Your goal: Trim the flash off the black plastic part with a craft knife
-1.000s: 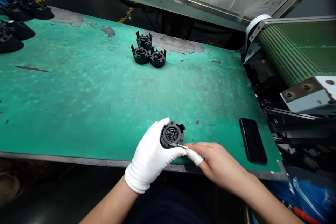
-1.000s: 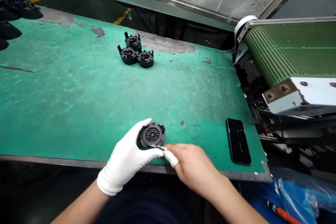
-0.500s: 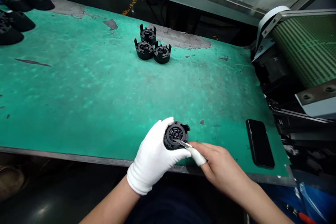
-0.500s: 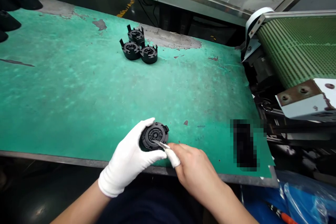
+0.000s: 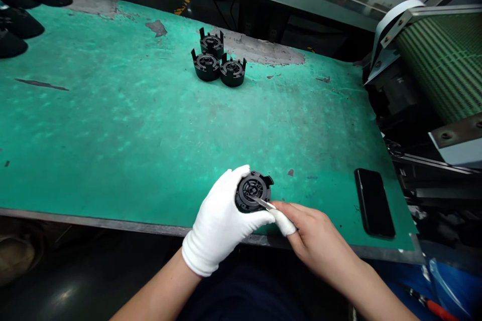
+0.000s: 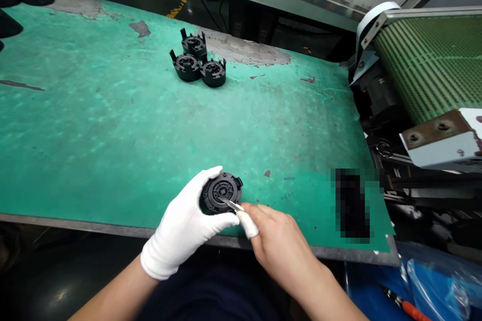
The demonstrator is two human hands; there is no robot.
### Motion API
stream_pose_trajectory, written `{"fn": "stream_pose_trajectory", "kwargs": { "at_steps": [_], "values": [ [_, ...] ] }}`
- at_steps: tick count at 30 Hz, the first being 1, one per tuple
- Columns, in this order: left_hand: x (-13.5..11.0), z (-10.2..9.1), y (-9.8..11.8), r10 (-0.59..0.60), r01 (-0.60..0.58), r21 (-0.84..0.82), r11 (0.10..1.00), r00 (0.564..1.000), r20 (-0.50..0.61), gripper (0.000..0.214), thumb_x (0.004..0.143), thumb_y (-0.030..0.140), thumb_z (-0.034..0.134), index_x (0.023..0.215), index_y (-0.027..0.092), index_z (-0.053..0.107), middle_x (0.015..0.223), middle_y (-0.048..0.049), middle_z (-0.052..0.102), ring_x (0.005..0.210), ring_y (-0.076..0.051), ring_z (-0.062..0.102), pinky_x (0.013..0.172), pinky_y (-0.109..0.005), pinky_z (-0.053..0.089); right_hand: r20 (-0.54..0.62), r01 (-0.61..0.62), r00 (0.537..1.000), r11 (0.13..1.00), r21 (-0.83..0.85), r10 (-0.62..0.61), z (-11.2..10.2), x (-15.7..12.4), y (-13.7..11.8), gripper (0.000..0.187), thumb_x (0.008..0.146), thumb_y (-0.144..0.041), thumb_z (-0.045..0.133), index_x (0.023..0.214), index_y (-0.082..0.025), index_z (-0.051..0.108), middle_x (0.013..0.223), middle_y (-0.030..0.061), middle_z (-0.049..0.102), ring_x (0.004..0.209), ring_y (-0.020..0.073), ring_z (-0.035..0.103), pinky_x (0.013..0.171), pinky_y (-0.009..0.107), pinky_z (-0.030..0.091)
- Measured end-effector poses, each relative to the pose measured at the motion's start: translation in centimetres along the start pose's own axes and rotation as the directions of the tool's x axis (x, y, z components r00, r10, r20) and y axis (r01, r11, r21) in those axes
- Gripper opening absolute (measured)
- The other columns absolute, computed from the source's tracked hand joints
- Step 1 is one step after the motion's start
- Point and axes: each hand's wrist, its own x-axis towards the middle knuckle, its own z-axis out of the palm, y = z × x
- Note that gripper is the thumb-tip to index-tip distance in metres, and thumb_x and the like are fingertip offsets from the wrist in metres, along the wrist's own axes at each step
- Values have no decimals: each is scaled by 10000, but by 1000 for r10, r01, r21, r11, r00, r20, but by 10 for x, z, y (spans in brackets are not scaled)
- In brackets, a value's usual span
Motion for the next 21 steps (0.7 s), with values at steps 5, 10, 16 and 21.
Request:
{"fn": "stream_pose_trajectory", "kwargs": {
  "at_steps": [5,10,16,21],
  "values": [
    [-1,-1,1,6,-6,17,1000,1000,-7,804,717,585,813,1356,258,450,1345,-61,606,1261,-245,587,1111,-395,470,45,18,999,999,-47,-16,-3,1,1,448,942,-142,422,1349,-201,602,1256,101,699,1124,272,668,989,434,549],
    [5,-4,0,50,-55,50,997,995,91,812,733,628,775,1375,249,451,1343,-67,618,1236,-247,610,1091,-389,499,150,73,987,991,-112,-56,-16,7,-3,486,880,-91,466,1322,-217,626,1233,84,713,1103,284,680,961,449,562],
    [23,-31,-13,135,-162,92,982,958,253,771,866,403,695,1526,267,319,1549,-60,451,1412,-253,460,1204,-423,391,97,81,992,997,-18,-79,-40,-3,8,441,866,-109,475,1221,-277,675,1204,19,734,1054,226,703,910,348,567],
    [25,-35,-26,140,-140,134,981,990,12,900,822,522,724,1540,214,276,1606,-131,335,1475,-321,349,1238,-512,306,-93,4,996,999,33,0,-46,-15,33,499,924,-141,418,1357,-320,591,1286,34,675,1152,219,640,900,333,550]
  ]
}}
